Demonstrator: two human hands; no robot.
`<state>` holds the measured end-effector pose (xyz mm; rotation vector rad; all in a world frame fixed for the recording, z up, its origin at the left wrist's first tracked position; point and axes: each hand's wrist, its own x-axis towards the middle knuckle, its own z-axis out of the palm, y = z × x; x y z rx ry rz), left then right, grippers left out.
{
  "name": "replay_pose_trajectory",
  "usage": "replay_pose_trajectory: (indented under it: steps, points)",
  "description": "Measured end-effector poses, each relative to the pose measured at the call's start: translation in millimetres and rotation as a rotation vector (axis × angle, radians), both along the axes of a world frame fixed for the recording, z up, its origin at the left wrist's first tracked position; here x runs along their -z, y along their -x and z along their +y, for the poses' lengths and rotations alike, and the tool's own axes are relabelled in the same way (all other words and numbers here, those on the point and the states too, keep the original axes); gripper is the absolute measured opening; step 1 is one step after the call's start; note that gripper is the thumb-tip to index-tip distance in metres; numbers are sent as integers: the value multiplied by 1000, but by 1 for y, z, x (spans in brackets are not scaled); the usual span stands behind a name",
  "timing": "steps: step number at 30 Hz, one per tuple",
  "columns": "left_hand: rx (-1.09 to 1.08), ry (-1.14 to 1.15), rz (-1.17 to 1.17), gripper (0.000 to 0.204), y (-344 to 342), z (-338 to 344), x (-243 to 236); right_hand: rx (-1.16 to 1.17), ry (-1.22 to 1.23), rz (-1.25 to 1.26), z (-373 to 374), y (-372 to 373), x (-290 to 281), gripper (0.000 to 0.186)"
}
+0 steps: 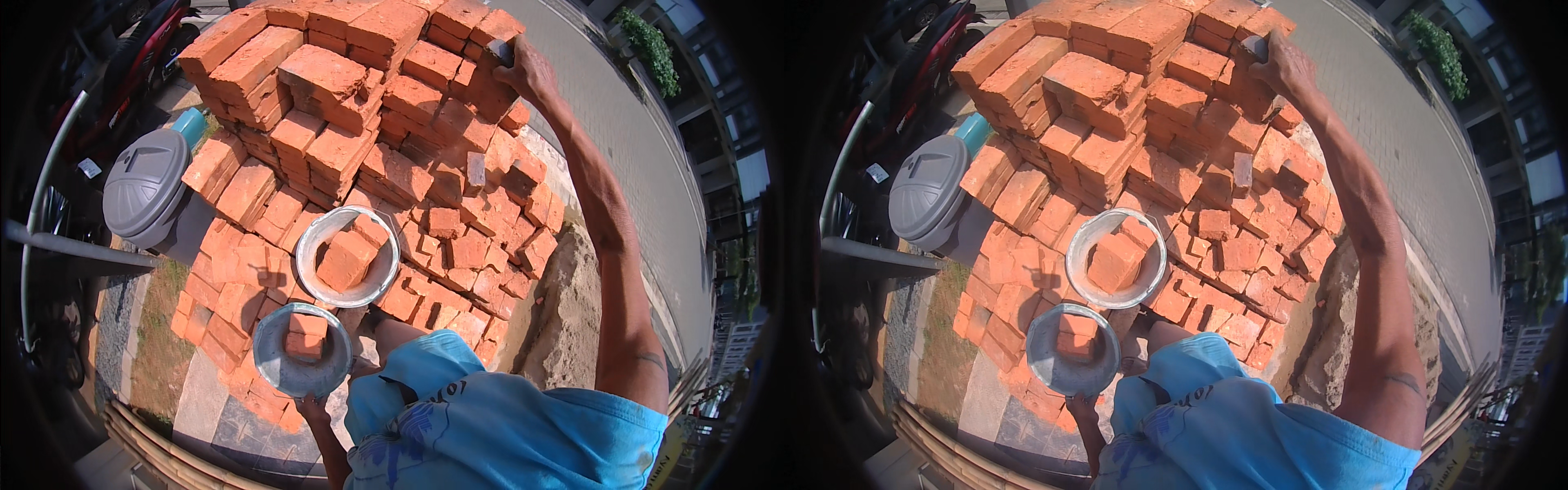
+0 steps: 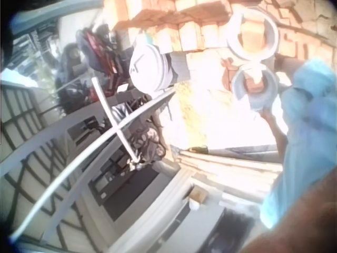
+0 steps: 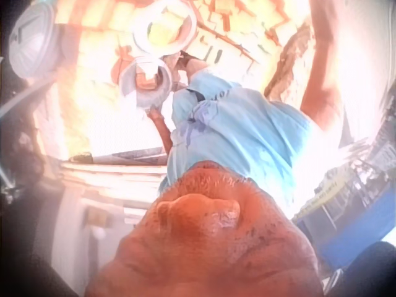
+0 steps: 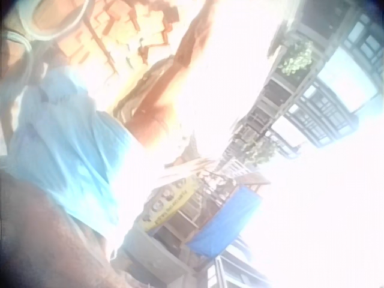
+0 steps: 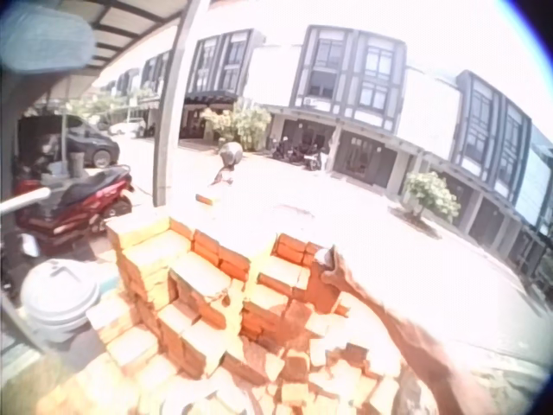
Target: The person picks up bricks from a large stack and places them into two plastic buckets on the ground.
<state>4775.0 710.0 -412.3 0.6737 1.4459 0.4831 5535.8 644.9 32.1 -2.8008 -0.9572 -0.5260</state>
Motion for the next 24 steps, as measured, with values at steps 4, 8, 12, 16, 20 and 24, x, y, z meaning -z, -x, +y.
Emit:
replay_pose_trajectory:
  steps: [4, 8, 12, 16, 20, 24]
  points:
    - [58, -74, -29, 48, 11, 0, 4, -22, -209, -6, -29, 14, 33, 49]
    - [-83, 90, -93, 57, -20, 12, -34, 72, -257, 77, -78, 45, 66, 56]
    - [-69, 166, -235, 58, 2, 19, -16, 118, -259, 124, -115, 97, 92, 59]
    - [-16, 232, -307, 51, 5, 24, -12, 142, -148, 244, -151, 172, 113, 49]
    - [3, 233, -158, 48, 1, 25, -29, 104, -56, 403, -199, 242, 164, 46]
    - [96, 222, -153, 48, -3, 25, -24, 115, -142, 608, -265, 299, 216, 54]
